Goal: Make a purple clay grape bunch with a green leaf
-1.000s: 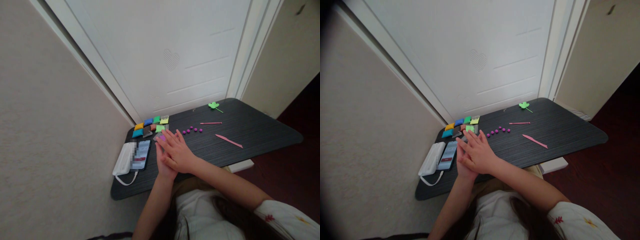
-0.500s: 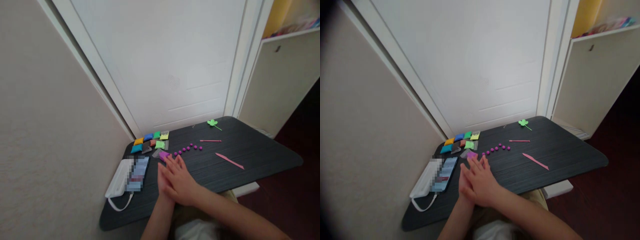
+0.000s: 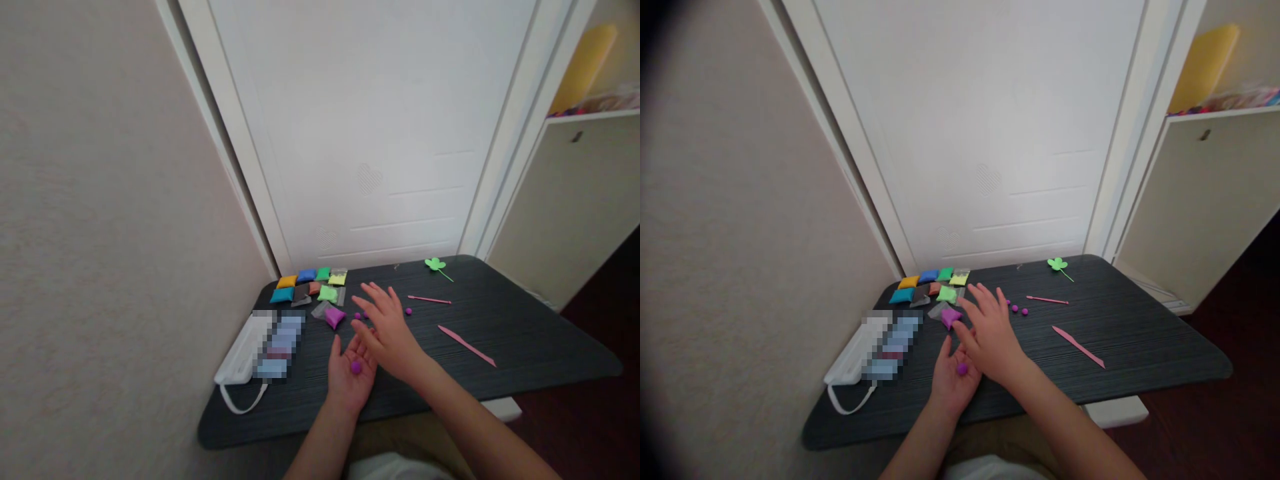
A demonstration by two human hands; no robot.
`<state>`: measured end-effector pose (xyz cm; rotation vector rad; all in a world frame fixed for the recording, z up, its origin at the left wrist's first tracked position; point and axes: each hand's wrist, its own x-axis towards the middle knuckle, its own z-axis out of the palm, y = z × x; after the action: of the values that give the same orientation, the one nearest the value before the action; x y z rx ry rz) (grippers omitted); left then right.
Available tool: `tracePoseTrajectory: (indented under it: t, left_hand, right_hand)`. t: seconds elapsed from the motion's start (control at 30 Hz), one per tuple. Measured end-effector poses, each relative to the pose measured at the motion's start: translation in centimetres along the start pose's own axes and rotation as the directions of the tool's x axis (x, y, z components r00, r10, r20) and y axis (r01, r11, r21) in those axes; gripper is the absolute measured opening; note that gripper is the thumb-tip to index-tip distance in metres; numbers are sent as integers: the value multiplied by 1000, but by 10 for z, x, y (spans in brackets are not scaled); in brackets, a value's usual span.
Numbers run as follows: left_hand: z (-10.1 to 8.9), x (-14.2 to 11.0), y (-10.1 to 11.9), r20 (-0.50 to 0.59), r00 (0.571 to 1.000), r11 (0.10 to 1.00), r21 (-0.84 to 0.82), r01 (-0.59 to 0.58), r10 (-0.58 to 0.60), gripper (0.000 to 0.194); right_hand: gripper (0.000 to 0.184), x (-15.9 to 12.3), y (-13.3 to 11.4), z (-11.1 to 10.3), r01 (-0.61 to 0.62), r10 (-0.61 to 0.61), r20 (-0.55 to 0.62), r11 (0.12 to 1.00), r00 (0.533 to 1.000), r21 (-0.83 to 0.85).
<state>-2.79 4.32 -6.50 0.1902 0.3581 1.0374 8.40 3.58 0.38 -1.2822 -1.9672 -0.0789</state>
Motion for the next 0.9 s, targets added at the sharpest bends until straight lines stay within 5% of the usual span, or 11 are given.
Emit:
tracePoseTrajectory:
  t: [0.13,0.4,0.7,0.9]
  left_hand:
    - [-5,3,-5,15,1000,995,-96,-9,10,39]
    - [1,-1,-3,21,998,998,-21,55,-54,38]
    - [8,-13,-7,149,985,993,84,78,-90,37]
    - [2,-19,-18,122,992,981,195,18,-43,15]
  right_hand:
    - [28,-34,17,-2,-55,54,75,998,996,11]
    - [34,-62,-2,23,11,-22,178,998,984,59]
    - [17,-67,9,11,-7,13,-93,997,996,71]
    - [24,-72,21,15,-33,52,-108,983,993,178]
